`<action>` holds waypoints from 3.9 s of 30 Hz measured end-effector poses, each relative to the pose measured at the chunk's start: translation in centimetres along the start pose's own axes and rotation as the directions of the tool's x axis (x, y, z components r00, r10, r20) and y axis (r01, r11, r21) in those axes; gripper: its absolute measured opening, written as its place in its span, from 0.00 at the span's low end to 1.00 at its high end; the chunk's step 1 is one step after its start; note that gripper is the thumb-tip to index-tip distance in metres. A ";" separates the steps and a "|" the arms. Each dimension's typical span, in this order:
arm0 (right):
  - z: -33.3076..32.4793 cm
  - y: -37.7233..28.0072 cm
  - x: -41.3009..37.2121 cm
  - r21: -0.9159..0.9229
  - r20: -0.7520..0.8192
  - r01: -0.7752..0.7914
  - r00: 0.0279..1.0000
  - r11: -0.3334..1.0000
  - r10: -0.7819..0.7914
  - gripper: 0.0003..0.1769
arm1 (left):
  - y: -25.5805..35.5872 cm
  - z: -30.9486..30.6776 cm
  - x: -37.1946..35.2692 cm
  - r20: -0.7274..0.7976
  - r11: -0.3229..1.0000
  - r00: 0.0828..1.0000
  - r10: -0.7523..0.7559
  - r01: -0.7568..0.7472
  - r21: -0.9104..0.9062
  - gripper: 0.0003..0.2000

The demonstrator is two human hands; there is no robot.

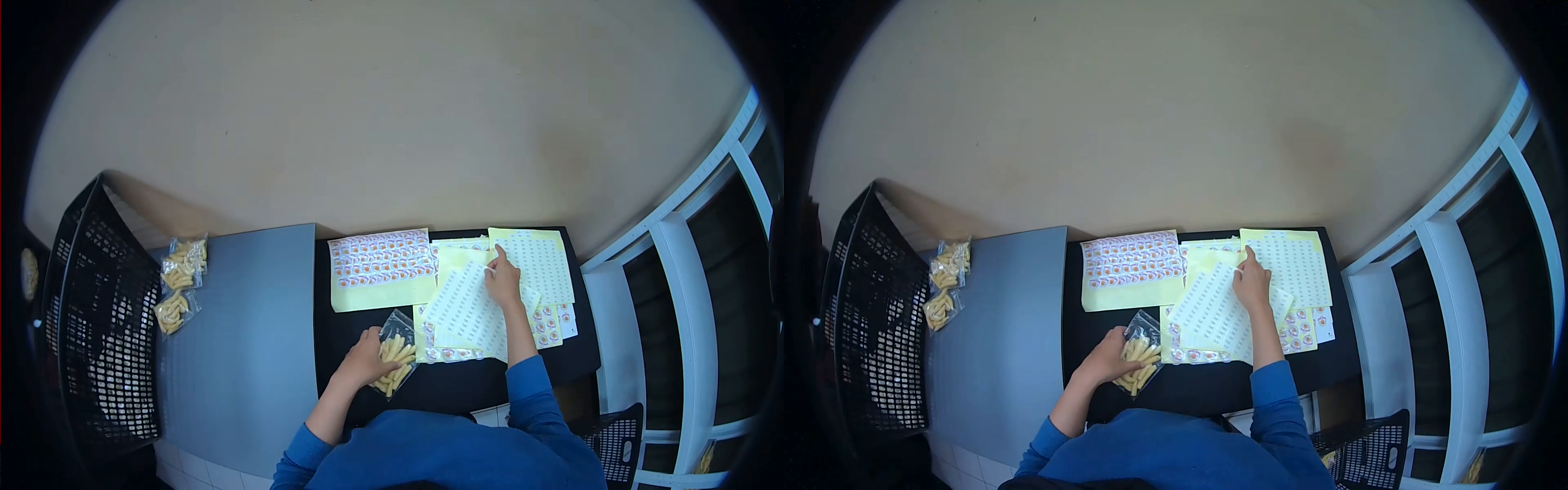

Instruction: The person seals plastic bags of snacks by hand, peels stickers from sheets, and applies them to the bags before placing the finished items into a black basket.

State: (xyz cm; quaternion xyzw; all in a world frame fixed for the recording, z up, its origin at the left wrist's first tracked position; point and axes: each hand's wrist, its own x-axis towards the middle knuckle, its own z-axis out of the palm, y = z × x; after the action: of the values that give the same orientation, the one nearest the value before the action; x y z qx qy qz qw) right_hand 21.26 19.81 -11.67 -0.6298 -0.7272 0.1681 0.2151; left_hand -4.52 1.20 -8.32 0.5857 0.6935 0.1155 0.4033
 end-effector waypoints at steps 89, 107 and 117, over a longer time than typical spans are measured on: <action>-4.8 -19.9 -9.2 0.871 0.127 0.085 0.913 0.484 -0.388 0.35 | 5.2 -10.4 -3.1 -0.750 0.382 0.631 0.198 -0.754 -0.534 0.05; 6.8 -11.5 -5.5 0.262 -0.093 0.557 0.827 0.788 -0.554 0.19 | 1.2 -10.8 -1.6 -0.440 0.559 0.864 0.246 -0.497 -0.664 0.05; 1.8 -14.3 -4.6 0.448 -0.496 0.530 0.817 0.720 -0.293 0.08 | 1.0 -7.6 0.6 0.118 0.943 0.980 0.157 -0.113 -0.314 0.32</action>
State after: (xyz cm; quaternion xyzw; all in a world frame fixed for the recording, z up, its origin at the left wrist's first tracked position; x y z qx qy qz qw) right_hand 8.78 13.20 -6.25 -0.3748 -0.7089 0.1941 0.5650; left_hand -9.11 4.44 -3.04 0.5692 0.5948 0.2071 0.5285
